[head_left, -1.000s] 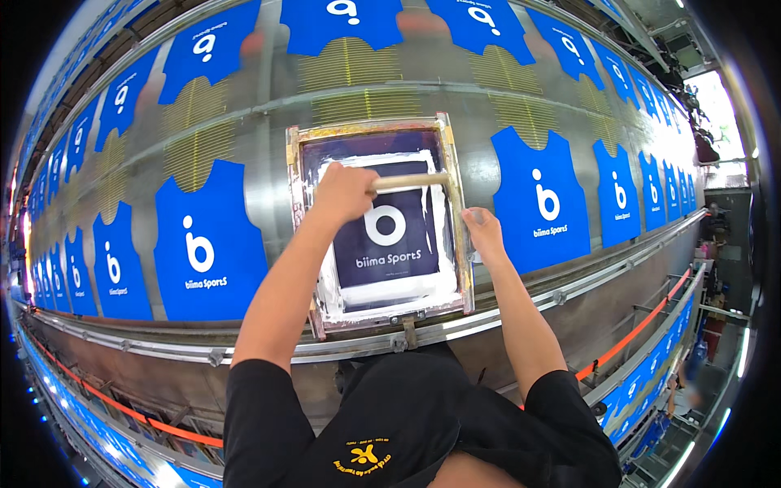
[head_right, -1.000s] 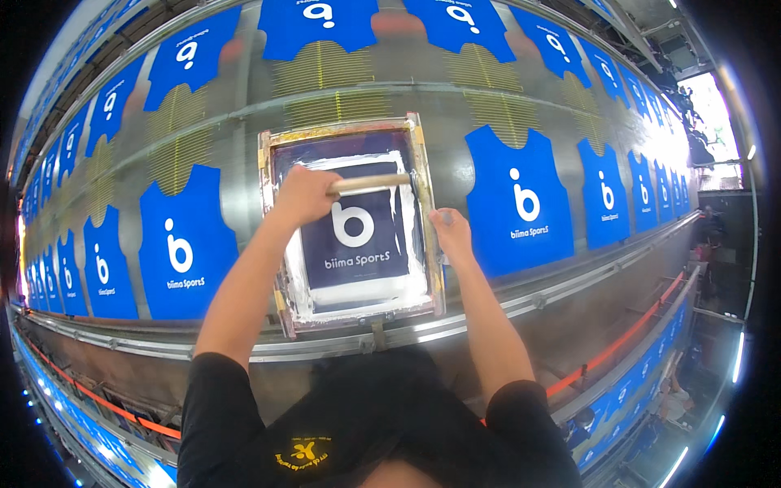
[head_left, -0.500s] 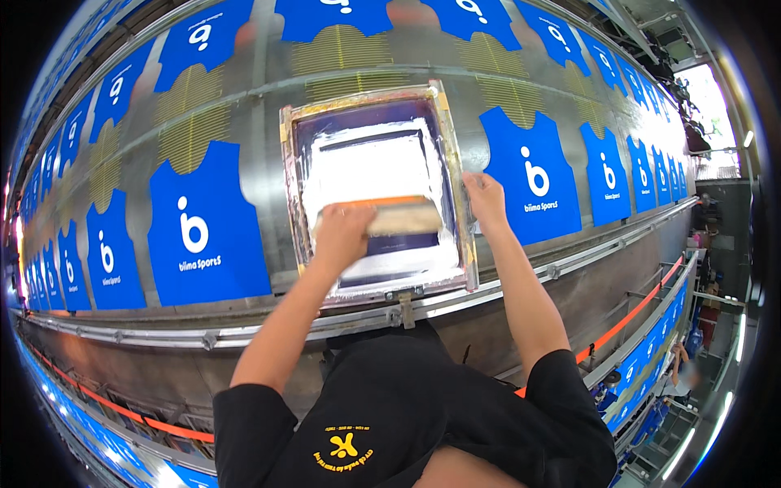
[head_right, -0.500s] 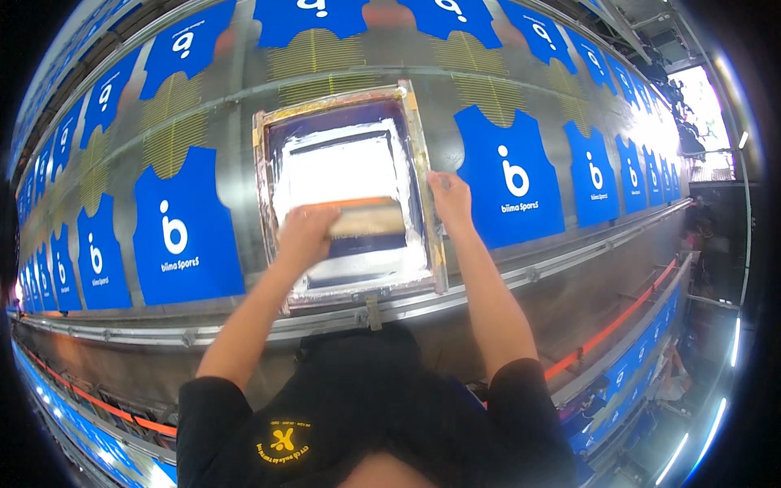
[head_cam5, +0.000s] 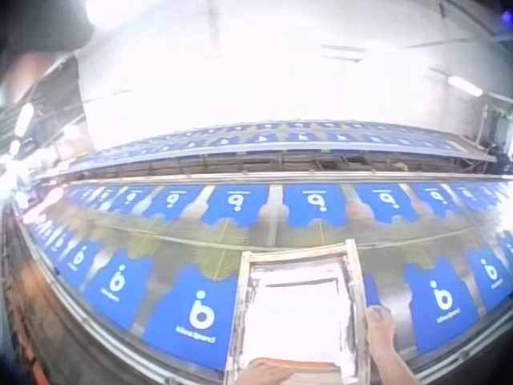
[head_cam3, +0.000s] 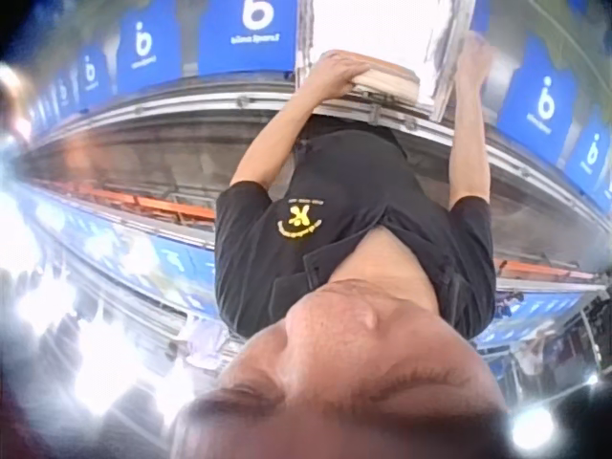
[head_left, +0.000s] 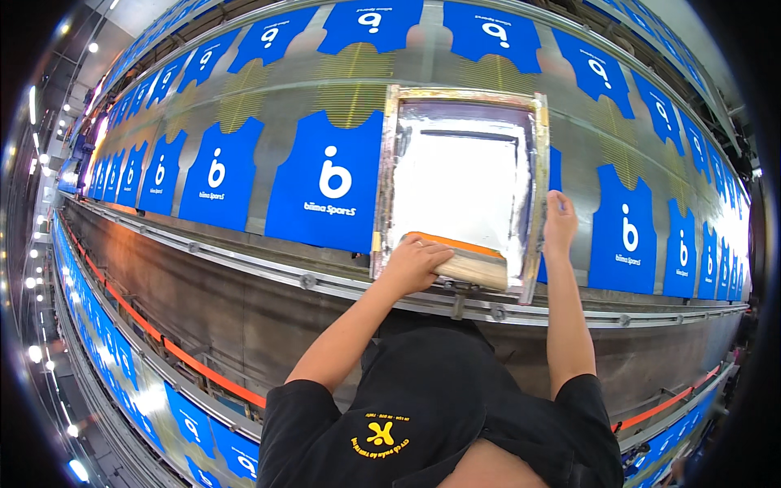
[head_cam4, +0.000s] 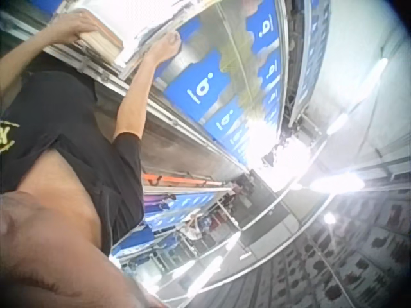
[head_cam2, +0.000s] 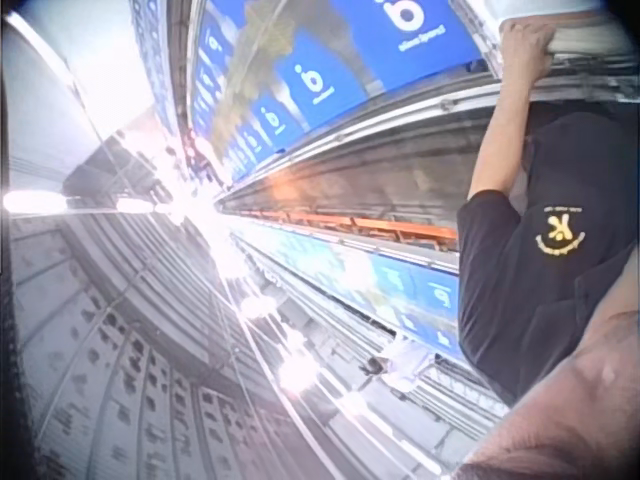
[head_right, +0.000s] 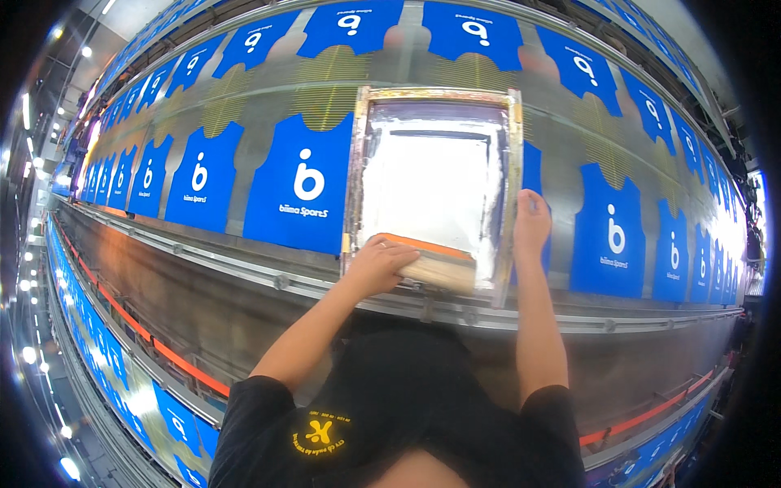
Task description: The person uses a squeegee to apply white ink through a screen printing frame onto a blue jersey on a conveyor belt. The person repeatedly pulls the squeegee across the screen to deposit ink, then lifts the frame to move to the next jersey.
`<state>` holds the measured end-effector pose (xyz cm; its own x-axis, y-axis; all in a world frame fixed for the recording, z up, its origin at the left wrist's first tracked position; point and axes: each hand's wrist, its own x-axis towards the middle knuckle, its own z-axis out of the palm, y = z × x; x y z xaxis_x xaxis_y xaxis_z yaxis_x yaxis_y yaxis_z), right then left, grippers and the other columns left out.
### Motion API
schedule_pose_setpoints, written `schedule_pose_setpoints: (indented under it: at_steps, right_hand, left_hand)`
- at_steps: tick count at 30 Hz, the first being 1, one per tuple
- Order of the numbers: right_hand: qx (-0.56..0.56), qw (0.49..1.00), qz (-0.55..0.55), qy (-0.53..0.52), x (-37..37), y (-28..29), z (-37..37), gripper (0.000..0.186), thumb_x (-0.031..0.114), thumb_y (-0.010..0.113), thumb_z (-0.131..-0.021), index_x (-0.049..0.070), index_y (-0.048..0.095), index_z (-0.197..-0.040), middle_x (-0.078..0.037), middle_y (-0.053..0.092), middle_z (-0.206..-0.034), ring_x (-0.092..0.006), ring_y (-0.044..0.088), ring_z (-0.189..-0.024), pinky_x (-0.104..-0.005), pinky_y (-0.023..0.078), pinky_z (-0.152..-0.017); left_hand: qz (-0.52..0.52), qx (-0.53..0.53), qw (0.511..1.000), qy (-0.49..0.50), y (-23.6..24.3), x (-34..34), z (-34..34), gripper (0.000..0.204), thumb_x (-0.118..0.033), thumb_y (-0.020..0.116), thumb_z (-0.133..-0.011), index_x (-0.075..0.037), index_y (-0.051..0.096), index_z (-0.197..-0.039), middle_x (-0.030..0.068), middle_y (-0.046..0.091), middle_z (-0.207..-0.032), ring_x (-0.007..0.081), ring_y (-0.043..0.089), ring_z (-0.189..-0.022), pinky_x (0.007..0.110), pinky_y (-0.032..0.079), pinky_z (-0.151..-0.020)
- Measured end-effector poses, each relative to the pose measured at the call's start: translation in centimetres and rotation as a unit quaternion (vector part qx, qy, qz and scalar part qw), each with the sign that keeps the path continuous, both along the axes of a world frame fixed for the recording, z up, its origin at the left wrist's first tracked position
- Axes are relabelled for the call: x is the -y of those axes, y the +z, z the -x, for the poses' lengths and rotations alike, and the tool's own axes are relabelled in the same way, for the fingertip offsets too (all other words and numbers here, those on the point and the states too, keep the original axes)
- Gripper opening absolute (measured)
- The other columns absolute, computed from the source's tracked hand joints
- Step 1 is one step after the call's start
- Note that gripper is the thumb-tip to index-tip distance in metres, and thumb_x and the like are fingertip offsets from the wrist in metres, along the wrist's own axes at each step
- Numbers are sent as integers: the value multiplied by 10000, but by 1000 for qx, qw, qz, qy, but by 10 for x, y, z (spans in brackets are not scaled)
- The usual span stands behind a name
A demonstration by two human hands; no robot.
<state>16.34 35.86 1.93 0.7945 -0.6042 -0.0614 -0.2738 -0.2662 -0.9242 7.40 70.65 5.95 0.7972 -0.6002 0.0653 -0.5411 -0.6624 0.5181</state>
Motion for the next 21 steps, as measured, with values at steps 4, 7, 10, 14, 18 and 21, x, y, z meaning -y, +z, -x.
schedule_pose_setpoints:
  at_steps: [4, 7, 10, 14, 18, 21]
  right_hand:
    - [11, 999, -32, 32, -127, -34, -5, 353, 341, 747, -1019, 10, 761, -1141, -85, 760, -998, -179, 682, -906, -340, 539, -837]
    - [-3, 999, -41, 8, -227, -49, -4, 333, 330, 740, -1019, 17, 758, -1133, -89, 761, -989, -174, 677, -884, -346, 534, -811]
    - [-26, 999, 1, 20, -299, -54, -13, 311, 301, 727, -1040, 21, 742, -1174, -30, 737, -902, -111, 657, -854, -283, 521, -761]
    - [-72, 997, 40, -1, -344, -50, -24, 299, 320, 730, -1017, 55, 748, -1154, -64, 748, -955, -172, 679, -897, -324, 528, -823]
    - [-121, 988, 90, -9, -347, -50, -24, 328, 406, 749, -965, 139, 756, -1157, -106, 762, -951, -268, 707, -867, -383, 537, -822]
    - [-117, 990, 83, -4, -344, -52, -21, 346, 420, 758, -957, 138, 749, -1158, -108, 756, -941, -278, 705, -857, -389, 537, -813]
  left_hand:
    - [-72, -27, 997, 30, 4, -113, -21, 442, -81, 746, -772, -142, 767, -1209, 32, 786, -1224, 253, 721, -1135, 444, 473, -1073]
    - [-88, -46, 995, 23, 3, -206, -34, 454, -66, 739, -756, -142, 768, -1202, 27, 789, -1214, 244, 723, -1127, 446, 476, -1070]
    - [-80, -35, 996, 26, -4, -274, -35, 487, -47, 730, -745, -130, 750, -1224, 30, 788, -1215, 228, 721, -1140, 442, 477, -1068]
    - [-65, 5, 998, -5, 6, -320, -41, 496, -30, 740, -742, -104, 735, -1233, 62, 786, -1205, 254, 720, -1107, 442, 494, -1045]
    - [-40, -16, 999, -10, 14, -321, -90, 461, -36, 782, -741, -105, 740, -1194, 97, 785, -1151, 274, 721, -1067, 451, 513, -970]
    - [-63, 0, 998, 16, 14, -307, -154, 366, -70, 786, -787, -142, 776, -1146, 138, 786, -976, 310, 728, -943, 459, 517, -917]
